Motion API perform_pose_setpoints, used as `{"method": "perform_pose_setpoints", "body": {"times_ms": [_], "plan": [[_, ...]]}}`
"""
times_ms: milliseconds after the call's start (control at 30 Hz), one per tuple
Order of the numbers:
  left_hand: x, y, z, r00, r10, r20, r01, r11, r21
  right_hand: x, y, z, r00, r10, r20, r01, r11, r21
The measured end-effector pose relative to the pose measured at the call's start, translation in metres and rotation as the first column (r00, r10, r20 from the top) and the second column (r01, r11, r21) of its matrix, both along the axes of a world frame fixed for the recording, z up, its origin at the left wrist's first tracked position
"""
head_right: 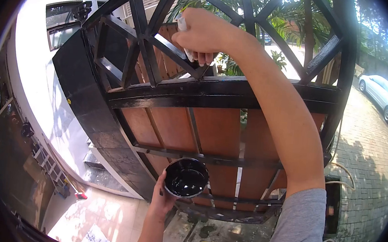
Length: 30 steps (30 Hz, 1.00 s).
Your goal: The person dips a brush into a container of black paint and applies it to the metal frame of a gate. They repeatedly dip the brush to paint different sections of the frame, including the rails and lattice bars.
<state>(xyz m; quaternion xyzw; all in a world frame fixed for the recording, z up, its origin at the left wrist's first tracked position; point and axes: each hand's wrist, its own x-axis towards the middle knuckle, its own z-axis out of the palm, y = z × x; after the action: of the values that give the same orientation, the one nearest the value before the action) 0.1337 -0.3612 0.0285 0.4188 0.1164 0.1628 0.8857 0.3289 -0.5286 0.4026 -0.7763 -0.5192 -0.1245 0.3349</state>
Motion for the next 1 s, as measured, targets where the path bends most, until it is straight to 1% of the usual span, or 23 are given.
{"method": "perform_pose_setpoints", "body": {"times_ms": [33,100,133,200,233,267,367,400,500,533,633,733,833,867,967,1000], "plan": [[0.001,0.002,-0.003,1.0,-0.001,0.0,0.001,1.0,-0.006,0.005,0.008,-0.006,0.996,0.083,0.036,-0.087,0.99,0.115],[0.0,0.002,-0.003,1.0,-0.004,-0.002,0.004,1.0,-0.006,0.014,0.026,-0.02,0.963,0.229,0.141,-0.263,0.907,0.329],[-0.001,0.001,0.0,1.0,-0.004,-0.001,0.004,1.0,-0.003,0.013,0.023,-0.02,0.966,0.176,0.188,-0.22,0.942,0.254],[0.001,-0.001,0.001,1.0,0.001,0.011,-0.001,1.0,-0.005,0.002,0.009,-0.004,0.997,0.044,0.065,-0.049,0.995,0.083],[0.001,-0.002,0.001,1.0,0.006,0.015,-0.006,1.0,-0.006,-0.002,0.004,0.001,0.999,-0.03,0.014,0.03,0.999,-0.014],[0.0,-0.003,-0.001,1.0,0.01,0.017,-0.01,1.0,-0.007,0.001,0.005,0.0,0.999,-0.003,0.042,0.0,0.998,0.068],[-0.001,-0.002,-0.001,1.0,0.008,0.011,-0.008,1.0,0.002,0.021,0.02,-0.018,0.99,0.091,0.105,-0.101,0.991,0.088],[-0.001,0.001,-0.004,1.0,0.012,0.017,-0.012,1.0,0.003,0.014,0.016,-0.011,0.992,-0.057,0.112,0.07,0.991,-0.118],[0.001,0.008,-0.01,0.999,0.022,0.043,-0.022,1.0,-0.004,0.014,0.013,-0.009,1.0,0.02,-0.008,-0.019,0.992,0.128],[0.0,0.007,-0.006,0.998,0.022,0.057,-0.021,1.0,-0.014,0.011,0.012,-0.012,0.996,0.086,-0.015,-0.081,0.973,0.214],[0.0,0.008,-0.005,0.998,0.028,0.063,-0.025,0.999,-0.043,0.006,0.009,-0.009,0.999,0.043,-0.023,-0.04,0.993,0.109],[-0.001,0.01,-0.011,0.998,0.031,0.052,-0.028,0.998,-0.064,0.013,0.009,-0.007,0.993,0.102,0.064,-0.118,0.937,0.329],[-0.004,0.008,-0.005,0.999,0.009,0.053,-0.003,0.995,-0.102,0.012,0.017,-0.014,0.978,0.159,0.136,-0.208,0.797,0.566],[-0.006,0.007,-0.003,0.999,-0.001,0.054,0.007,0.994,-0.113,0.018,0.02,-0.014,0.964,0.225,0.138,-0.263,0.768,0.584],[-0.007,0.011,-0.006,0.998,0.01,0.066,-0.004,0.996,-0.094,0.02,0.032,-0.018,0.972,0.172,0.163,-0.237,0.719,0.653],[-0.008,0.014,-0.009,0.998,0.006,0.069,0.0,0.997,-0.081,0.014,0.033,-0.02,0.974,0.184,0.13,-0.224,0.725,0.652]]}}
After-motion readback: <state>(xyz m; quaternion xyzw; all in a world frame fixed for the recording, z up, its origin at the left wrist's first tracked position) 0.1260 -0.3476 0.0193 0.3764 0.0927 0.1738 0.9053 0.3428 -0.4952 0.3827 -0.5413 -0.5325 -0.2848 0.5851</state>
